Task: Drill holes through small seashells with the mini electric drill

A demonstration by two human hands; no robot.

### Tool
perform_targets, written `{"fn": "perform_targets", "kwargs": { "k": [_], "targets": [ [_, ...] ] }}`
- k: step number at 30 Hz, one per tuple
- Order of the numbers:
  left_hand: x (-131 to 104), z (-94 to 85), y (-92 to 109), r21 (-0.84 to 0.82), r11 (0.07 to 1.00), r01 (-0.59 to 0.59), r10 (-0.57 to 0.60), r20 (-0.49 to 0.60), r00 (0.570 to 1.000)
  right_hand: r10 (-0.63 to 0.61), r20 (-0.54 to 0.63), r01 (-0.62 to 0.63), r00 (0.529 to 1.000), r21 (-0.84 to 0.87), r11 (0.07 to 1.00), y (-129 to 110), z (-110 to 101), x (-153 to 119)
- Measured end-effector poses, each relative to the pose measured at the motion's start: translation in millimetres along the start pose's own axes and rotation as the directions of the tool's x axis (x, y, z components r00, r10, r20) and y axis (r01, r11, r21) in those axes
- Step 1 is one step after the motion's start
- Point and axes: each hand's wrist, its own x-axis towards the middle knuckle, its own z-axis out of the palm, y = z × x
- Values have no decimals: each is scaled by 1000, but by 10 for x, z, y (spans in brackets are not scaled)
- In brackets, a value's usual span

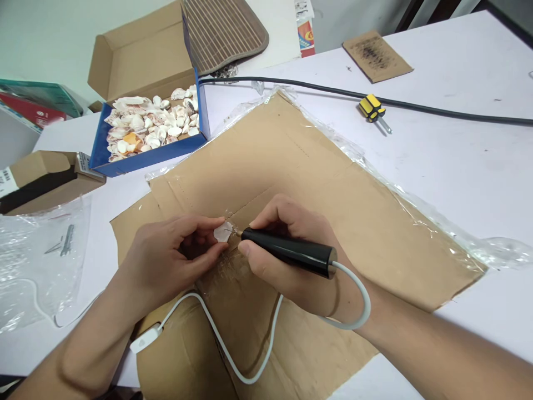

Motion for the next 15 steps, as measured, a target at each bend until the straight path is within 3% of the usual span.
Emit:
{"fn": "perform_targets", "kwargs": {
  "k": [15],
  "targets": [
    [-2,-1,2,-8,1000,28,-28,0,1000,-7,2,7,1000,22,1000,-21,3,9]
  ]
}}
